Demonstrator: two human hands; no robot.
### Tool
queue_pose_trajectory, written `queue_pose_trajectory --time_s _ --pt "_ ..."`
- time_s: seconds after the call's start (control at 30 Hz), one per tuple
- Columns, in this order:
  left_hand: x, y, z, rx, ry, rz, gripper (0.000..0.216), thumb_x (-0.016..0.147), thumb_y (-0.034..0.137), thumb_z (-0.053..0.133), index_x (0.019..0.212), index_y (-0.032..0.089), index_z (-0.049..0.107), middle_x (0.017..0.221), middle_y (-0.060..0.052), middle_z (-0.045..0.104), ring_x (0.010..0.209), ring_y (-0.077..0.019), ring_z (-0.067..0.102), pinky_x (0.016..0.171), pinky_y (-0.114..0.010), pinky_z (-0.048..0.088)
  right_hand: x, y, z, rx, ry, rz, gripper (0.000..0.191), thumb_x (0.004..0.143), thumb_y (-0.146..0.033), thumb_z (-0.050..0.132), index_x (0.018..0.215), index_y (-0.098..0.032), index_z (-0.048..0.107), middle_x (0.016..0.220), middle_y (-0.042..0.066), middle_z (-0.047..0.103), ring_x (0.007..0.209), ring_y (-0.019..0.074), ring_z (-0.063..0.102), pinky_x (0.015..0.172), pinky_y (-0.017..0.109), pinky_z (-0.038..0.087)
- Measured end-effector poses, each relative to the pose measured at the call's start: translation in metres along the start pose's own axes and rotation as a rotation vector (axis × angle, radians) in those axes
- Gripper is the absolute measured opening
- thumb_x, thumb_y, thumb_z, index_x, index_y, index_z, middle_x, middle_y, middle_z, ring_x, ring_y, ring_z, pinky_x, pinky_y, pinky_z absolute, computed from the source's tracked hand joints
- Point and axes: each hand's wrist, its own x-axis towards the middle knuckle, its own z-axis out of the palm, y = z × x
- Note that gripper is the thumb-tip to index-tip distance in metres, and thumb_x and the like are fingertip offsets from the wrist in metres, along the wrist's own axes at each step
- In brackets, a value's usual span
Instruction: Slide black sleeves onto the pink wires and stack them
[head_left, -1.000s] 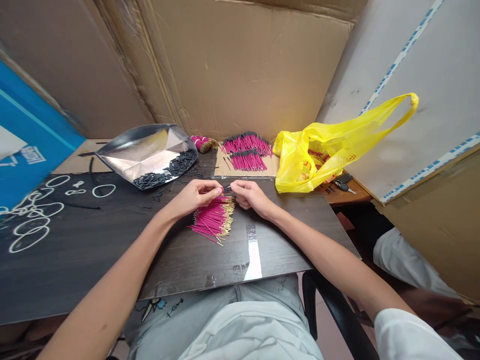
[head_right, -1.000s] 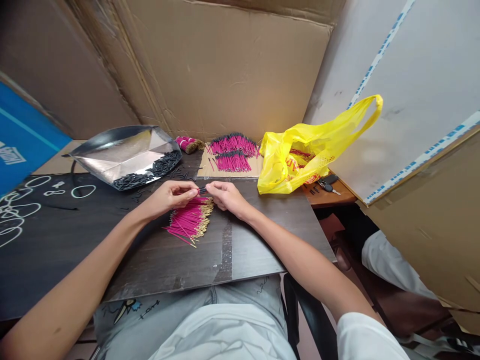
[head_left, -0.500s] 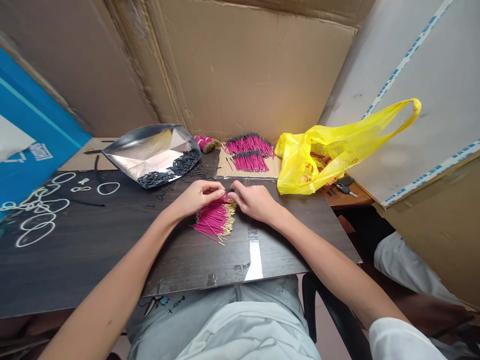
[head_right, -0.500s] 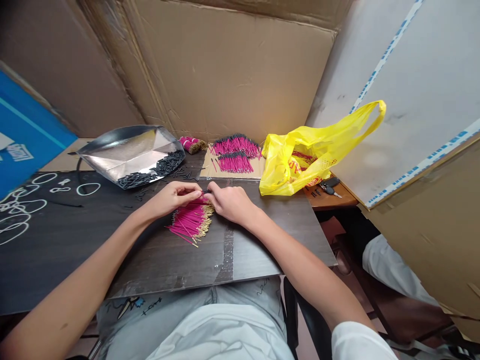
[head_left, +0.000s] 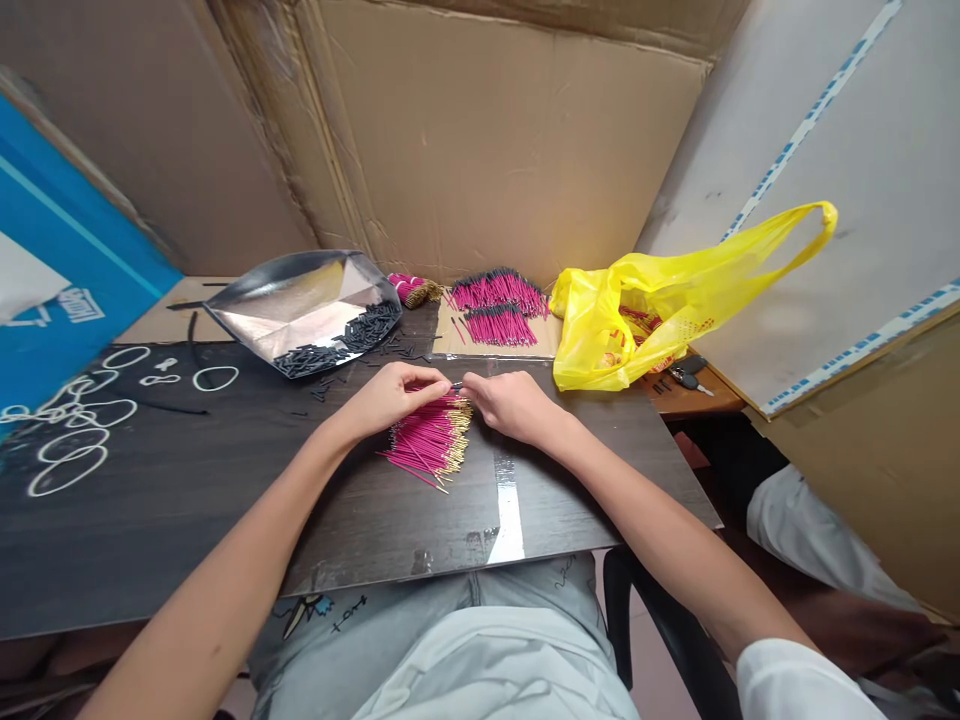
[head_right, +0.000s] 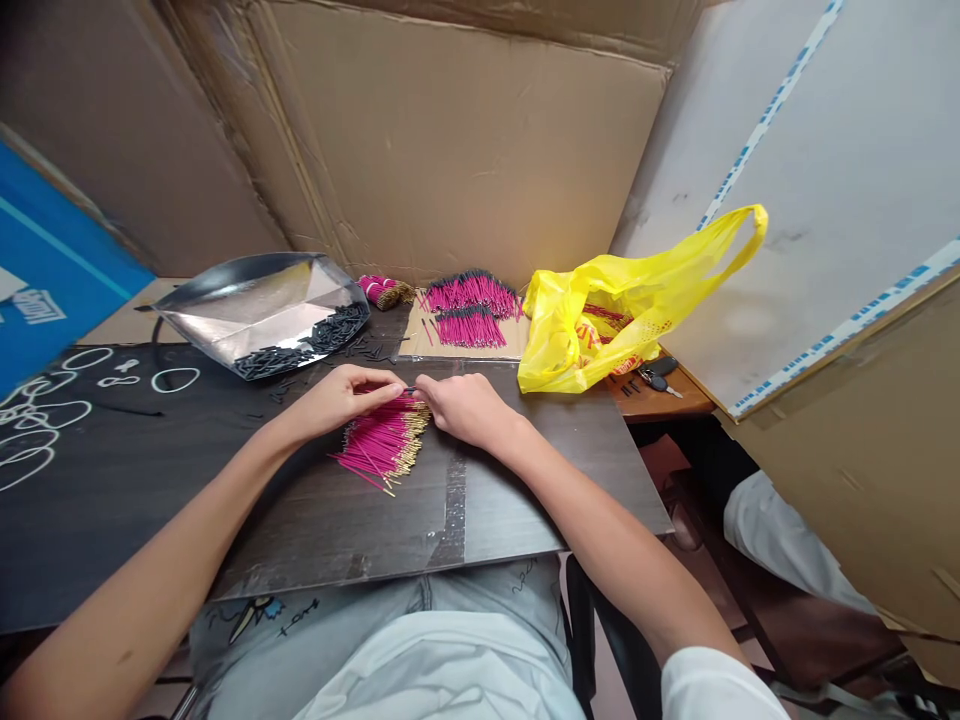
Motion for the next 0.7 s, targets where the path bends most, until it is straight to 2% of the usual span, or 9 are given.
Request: queue_pose_trajectory --time_s 0.13,0.23,0.4,0.5,0.6,0.7 --pt "-0.001 -0.002 0.002 0.063 0.053 0.047 0.034 0.093 0.046 0.061 0.091 0.016 0.078 0.087 -0.004 0.076 0.078 -0.0186 0.062 0.072 -0.029 0.046 0.000 0.002 -0.001 -0.003 0.007 0.024 0.032 0.110 -0.034 0.036 0.117 -0.017 0.063 0.091 0.010 0.076 0.071 0.0190 0.063 0.064 0.030 0.023" --pt "-0.001 -0.003 0.003 0.166 0.109 0.124 0.030 0.094 0.042 0.062 0.093 0.018 0.080 0.088 -0.004 0.076 0.077 -0.0185 0.063 0.071 -0.031 0.047 0.001 0.003 -0.002 0.002 -0.002 0.039 0.032 0.110 -0.035 0.037 0.117 -0.017 0.063 0.092 0.011 0.076 0.073 0.0198 0.065 0.065 0.029 0.026" --pt "0.002 -0.010 0.006 0.428 0.201 0.349 0.029 0.100 0.035 0.056 0.094 0.019 0.080 0.087 -0.006 0.076 0.088 -0.0228 0.061 0.083 -0.037 0.050 0.004 0.001 0.000 0.013 0.008 0.052 0.032 0.110 -0.035 0.036 0.116 -0.017 0.063 0.092 0.012 0.077 0.076 0.0227 0.069 0.066 0.029 0.030" --pt "0.003 -0.011 0.008 0.557 0.222 0.415 0.031 0.101 0.031 0.052 0.093 0.018 0.079 0.087 -0.009 0.075 0.089 -0.0246 0.060 0.084 -0.039 0.051 0.006 0.000 0.003 0.042 0.019 0.093 0.034 0.111 -0.037 0.036 0.117 -0.017 0.062 0.093 0.013 0.077 0.080 0.0246 0.071 0.068 0.029 0.034" --pt "0.007 -0.011 0.008 0.624 0.304 0.349 0.032 0.099 0.032 0.052 0.088 0.019 0.079 0.088 -0.010 0.076 0.088 -0.0260 0.062 0.087 -0.041 0.051 0.008 0.003 0.005 0.149 0.085 0.181 0.037 0.111 -0.042 0.035 0.119 -0.018 0.062 0.097 0.012 0.077 0.086 0.0249 0.073 0.072 0.029 0.037" --pt "0.026 -0.010 0.002 0.516 0.419 0.066 0.031 0.095 0.038 0.056 0.085 0.020 0.080 0.087 -0.009 0.079 0.086 -0.0260 0.068 0.082 -0.036 0.051 0.010 0.011 0.005 0.287 0.175 0.270 0.039 0.112 -0.045 0.034 0.119 -0.019 0.062 0.100 0.011 0.078 0.093 0.0238 0.073 0.075 0.028 0.040"
